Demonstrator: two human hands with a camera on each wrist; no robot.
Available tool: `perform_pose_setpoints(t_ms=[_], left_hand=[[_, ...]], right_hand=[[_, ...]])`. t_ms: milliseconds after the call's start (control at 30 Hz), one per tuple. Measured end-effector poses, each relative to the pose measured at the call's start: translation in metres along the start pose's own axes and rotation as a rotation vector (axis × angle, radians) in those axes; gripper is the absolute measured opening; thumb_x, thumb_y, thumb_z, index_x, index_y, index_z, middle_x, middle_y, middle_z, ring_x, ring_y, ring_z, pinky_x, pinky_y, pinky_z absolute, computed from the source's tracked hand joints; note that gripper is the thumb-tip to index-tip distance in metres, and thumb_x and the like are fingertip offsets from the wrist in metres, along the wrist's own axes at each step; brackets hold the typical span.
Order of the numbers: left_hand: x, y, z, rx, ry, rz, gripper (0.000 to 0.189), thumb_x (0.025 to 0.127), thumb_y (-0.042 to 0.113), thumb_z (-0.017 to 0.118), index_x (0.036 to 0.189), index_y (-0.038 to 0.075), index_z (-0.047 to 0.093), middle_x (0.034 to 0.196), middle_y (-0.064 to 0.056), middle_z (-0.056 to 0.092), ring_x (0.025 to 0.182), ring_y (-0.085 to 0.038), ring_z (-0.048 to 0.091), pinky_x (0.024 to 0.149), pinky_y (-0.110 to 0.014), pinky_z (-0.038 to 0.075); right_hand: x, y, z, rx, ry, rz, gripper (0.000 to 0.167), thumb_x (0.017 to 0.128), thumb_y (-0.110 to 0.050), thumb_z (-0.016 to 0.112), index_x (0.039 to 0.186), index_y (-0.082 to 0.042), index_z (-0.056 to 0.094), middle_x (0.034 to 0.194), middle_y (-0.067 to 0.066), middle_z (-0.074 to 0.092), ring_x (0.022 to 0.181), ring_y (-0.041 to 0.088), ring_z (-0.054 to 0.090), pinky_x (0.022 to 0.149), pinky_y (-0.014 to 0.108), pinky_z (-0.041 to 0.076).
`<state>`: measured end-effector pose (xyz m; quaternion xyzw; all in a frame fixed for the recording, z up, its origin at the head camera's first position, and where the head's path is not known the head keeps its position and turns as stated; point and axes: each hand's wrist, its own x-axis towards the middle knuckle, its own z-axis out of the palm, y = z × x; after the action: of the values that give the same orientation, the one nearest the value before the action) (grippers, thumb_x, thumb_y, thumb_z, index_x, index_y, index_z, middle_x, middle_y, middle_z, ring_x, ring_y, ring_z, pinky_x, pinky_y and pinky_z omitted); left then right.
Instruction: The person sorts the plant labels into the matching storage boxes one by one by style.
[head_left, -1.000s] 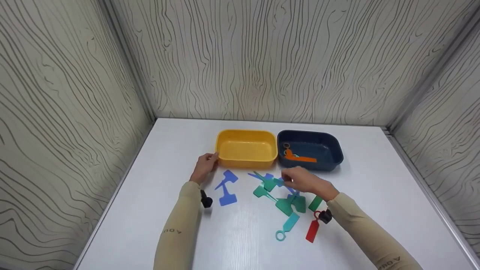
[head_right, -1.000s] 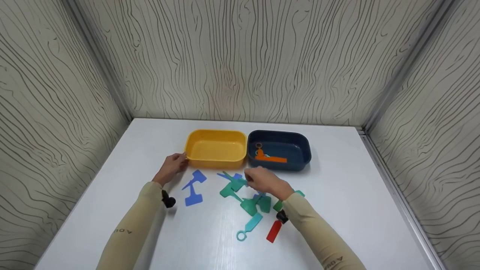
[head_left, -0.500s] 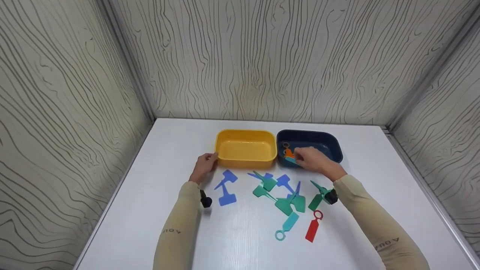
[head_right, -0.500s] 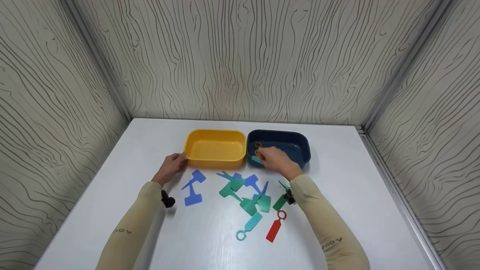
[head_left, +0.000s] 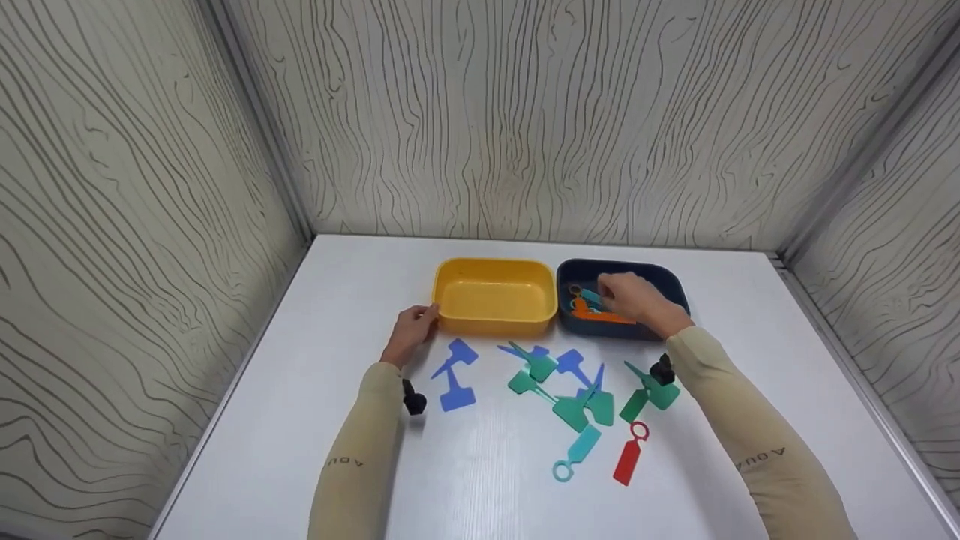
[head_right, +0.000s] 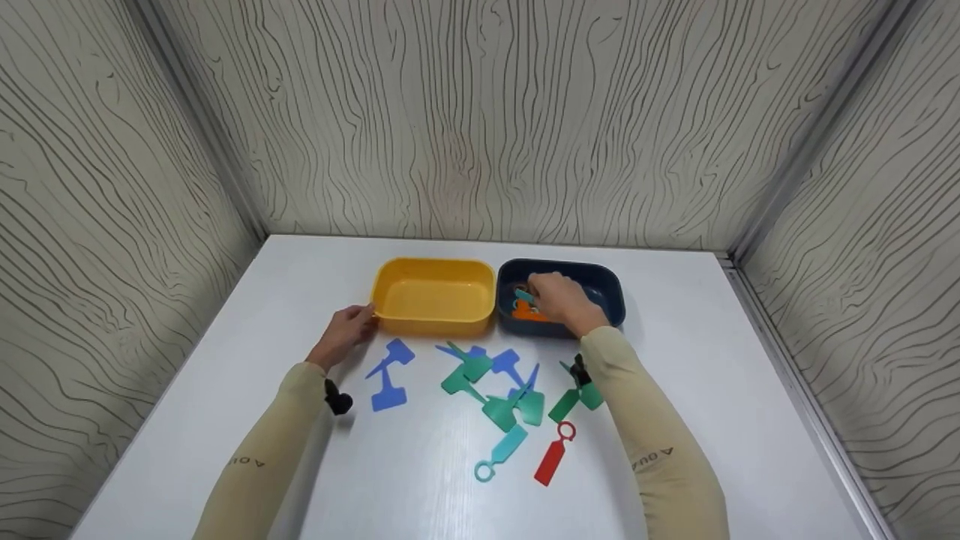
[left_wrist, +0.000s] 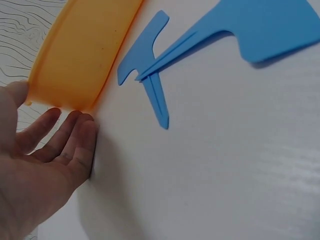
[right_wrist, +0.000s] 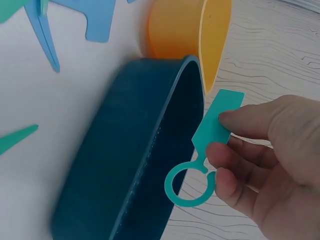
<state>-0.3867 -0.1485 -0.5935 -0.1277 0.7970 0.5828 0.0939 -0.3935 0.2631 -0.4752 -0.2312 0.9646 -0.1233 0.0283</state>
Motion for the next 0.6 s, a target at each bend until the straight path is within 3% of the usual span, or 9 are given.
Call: perform_pose_setpoints(t_ms=[400, 600], left_hand=[[-0.002, 0.002, 0.001, -0.013, 0.010, 0.035, 0.051, 0.098, 0.049, 0.054, 0.124, 0.006, 0.061, 0.106, -0.011, 0.064, 0.091, -0.019, 0.058, 0.082, -0.028, 0.048], [-0.004, 0.004, 0.002, -0.004, 0.011, 0.013, 0.049, 0.098, 0.050, 0.053, 0.122, 0.008, 0.061, 0.104, -0.010, 0.064, 0.091, -0.019, 0.058, 0.082, -0.030, 0.047]], right_hand=[[0.012, 0.014, -0.005, -0.033, -0.001, 0.034, 0.006, 0.096, -0.006, 0.055, 0.092, -0.005, 0.058, 0.082, 0.010, 0.061, 0.066, 0.020, 0.051, 0.063, 0.035, 0.044], [0.016, 0.026, -0.010, -0.024, -0.001, 0.051, 0.007, 0.096, -0.005, 0.055, 0.089, -0.003, 0.057, 0.076, 0.009, 0.056, 0.066, 0.021, 0.049, 0.062, 0.034, 0.040]])
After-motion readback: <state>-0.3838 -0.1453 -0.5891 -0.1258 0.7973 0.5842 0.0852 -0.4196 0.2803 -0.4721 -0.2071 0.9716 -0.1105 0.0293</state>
